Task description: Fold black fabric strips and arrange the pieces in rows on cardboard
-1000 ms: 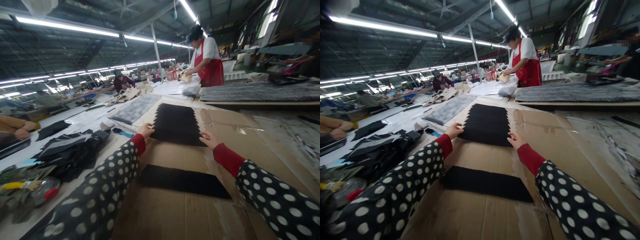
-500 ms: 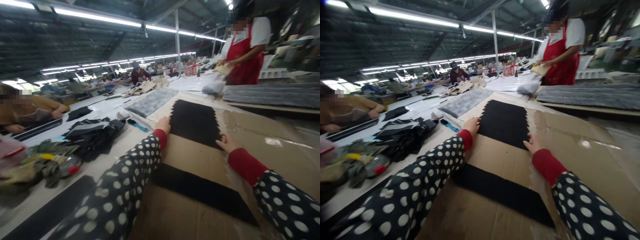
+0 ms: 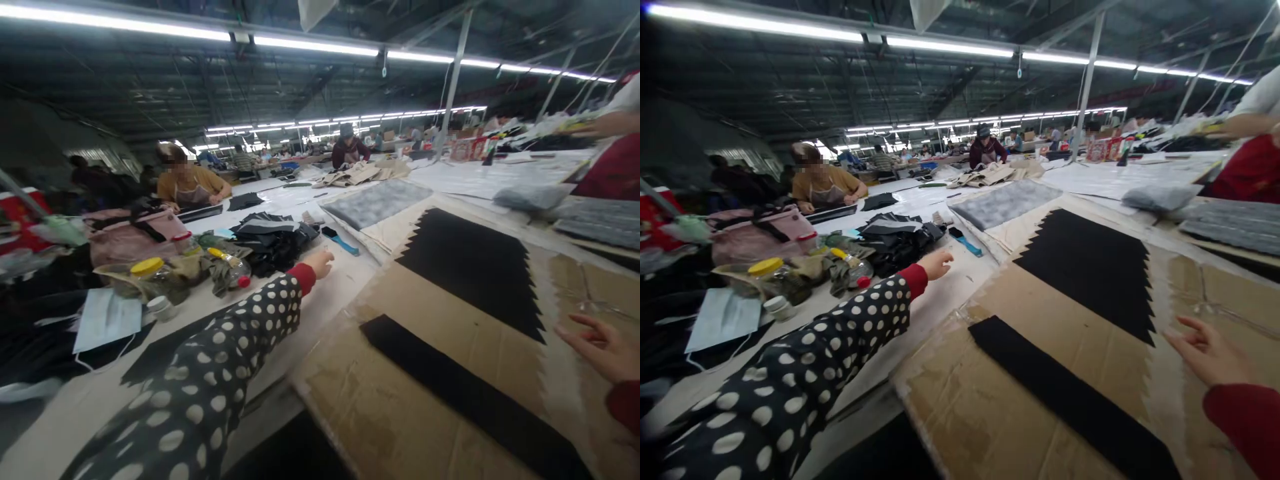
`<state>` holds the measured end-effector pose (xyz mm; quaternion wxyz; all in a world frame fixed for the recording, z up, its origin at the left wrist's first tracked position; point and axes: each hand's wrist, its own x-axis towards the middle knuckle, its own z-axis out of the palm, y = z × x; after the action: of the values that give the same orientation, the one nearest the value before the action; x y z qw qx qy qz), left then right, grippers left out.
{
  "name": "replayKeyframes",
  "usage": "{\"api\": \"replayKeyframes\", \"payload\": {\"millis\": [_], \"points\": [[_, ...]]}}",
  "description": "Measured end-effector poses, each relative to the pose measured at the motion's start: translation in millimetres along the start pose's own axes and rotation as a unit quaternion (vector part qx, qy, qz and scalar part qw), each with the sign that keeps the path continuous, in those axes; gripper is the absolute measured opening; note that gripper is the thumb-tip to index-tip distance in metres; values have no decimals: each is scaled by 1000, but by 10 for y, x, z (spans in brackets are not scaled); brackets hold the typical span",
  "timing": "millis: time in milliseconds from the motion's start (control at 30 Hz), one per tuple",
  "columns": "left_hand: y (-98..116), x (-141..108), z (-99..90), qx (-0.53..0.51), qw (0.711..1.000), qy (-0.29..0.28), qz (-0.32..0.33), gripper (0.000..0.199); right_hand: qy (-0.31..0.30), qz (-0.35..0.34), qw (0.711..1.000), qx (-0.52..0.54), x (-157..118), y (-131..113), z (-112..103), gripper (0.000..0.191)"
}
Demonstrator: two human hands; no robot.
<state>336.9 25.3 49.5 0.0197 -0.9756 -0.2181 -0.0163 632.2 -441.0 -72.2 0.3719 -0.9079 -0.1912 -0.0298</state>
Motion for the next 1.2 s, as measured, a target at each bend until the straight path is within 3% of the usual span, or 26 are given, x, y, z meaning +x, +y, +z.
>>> {"api": "replayKeyframes", "payload": {"millis": [100, 233, 367, 467, 600, 700, 867, 967, 1033, 1133, 1200], "points": [[-103, 106, 92, 8, 1000, -18, -18, 37, -36, 41, 997, 49, -244, -265, -170, 45], [173, 470, 137, 16, 1000, -15, -12, 41, -53, 47, 997, 36, -602, -530, -404, 46], [469, 841, 176, 26, 999, 0, -23, 36, -50, 56, 997, 24, -865, -598, -609, 53], [506, 986, 225, 36, 999, -6, -30, 31, -50, 72, 996, 17, -963, -572, -722, 59], [395, 940, 189, 56, 998, 11, -15, 27, -50, 80, 995, 24, -968, -550, -749, 60], [325, 774, 71, 71, 997, 33, 3, 27, -73, 59, 994, 48, -913, -642, -635, 56], [304, 385, -206, 82, 991, 89, 58, 22, -169, 3, 976, 135, -850, -1200, -338, 45], [360, 88, -452, 62, 983, 153, 85, 19, -280, 24, 940, 192, -874, -1812, -185, 38], [464, -140, -629, 49, 975, 196, 94, 16, -358, 51, 896, 256, -916, -2284, -63, 33], [732, -489, -816, 22, 964, 227, 136, 14, -474, 101, 792, 372, -999, -2944, 209, 38], [911, -672, -846, 8, 964, 190, 187, 16, -534, 128, 725, 416, -1043, -3265, 434, 50]]}}
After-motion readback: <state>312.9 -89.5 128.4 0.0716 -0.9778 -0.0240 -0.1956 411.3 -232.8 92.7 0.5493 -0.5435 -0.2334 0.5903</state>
